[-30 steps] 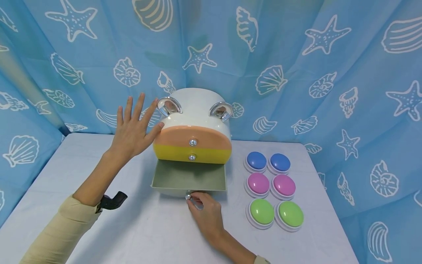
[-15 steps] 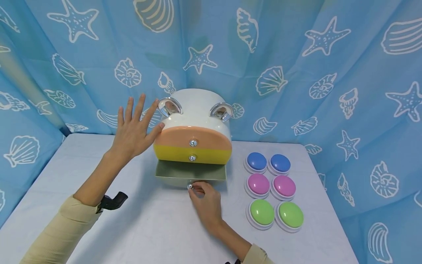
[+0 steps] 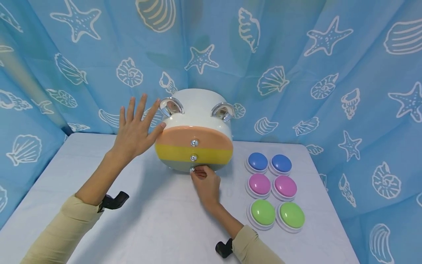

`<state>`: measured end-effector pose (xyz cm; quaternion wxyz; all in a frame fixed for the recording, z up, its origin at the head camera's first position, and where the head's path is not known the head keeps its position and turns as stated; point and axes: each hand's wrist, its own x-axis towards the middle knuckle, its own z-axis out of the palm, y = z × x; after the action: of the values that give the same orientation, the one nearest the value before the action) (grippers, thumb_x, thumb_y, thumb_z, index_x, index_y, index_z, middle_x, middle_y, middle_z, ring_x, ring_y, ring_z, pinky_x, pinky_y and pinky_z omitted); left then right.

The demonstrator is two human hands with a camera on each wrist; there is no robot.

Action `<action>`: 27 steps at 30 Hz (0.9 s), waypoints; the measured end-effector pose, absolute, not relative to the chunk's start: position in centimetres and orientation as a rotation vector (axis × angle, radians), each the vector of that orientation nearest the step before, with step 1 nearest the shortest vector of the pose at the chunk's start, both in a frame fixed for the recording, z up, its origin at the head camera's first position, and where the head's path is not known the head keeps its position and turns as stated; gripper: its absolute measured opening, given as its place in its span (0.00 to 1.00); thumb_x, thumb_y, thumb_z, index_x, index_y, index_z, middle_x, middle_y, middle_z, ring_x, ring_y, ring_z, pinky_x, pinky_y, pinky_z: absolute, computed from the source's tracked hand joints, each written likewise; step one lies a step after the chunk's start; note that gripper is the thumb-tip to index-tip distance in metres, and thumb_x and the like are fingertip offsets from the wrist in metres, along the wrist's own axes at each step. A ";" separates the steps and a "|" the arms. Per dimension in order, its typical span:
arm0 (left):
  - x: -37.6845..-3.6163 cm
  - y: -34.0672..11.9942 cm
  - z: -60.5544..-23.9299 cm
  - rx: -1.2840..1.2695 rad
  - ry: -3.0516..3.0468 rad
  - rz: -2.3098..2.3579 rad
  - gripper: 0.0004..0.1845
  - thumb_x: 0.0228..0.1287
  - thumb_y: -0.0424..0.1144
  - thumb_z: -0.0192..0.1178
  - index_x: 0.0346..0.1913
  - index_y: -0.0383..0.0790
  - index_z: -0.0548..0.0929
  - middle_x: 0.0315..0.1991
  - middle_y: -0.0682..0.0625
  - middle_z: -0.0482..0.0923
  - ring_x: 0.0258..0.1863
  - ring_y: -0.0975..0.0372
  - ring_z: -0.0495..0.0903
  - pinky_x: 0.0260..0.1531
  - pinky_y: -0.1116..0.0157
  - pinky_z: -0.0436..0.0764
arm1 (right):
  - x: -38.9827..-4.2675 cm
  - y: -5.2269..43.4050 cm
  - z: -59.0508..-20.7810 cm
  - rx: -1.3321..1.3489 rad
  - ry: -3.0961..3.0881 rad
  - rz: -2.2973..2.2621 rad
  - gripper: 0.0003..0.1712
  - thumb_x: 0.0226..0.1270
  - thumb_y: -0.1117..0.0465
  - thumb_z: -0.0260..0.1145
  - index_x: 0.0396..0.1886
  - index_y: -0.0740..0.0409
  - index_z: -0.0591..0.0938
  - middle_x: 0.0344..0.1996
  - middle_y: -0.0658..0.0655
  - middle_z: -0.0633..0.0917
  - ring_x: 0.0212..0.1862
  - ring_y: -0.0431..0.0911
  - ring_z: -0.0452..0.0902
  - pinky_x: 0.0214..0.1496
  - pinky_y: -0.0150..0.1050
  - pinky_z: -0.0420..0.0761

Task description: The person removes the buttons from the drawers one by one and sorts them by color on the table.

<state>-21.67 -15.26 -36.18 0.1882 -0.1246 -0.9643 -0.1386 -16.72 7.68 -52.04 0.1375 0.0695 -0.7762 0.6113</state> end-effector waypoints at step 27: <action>-21.8 -15.4 -35.7 -0.344 -2.803 -0.413 0.36 0.77 0.63 0.37 0.81 0.56 0.45 0.81 0.43 0.35 0.77 0.45 0.28 0.69 0.38 0.33 | -17.6 14.7 -44.5 0.914 -3.222 0.691 0.16 0.69 0.55 0.69 0.53 0.52 0.86 0.49 0.49 0.86 0.56 0.47 0.80 0.56 0.46 0.80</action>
<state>-21.84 -15.44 -35.66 0.1433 -0.1194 -0.9719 -0.1433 -17.62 14.68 -44.53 -0.1388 0.2648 -0.9331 0.2000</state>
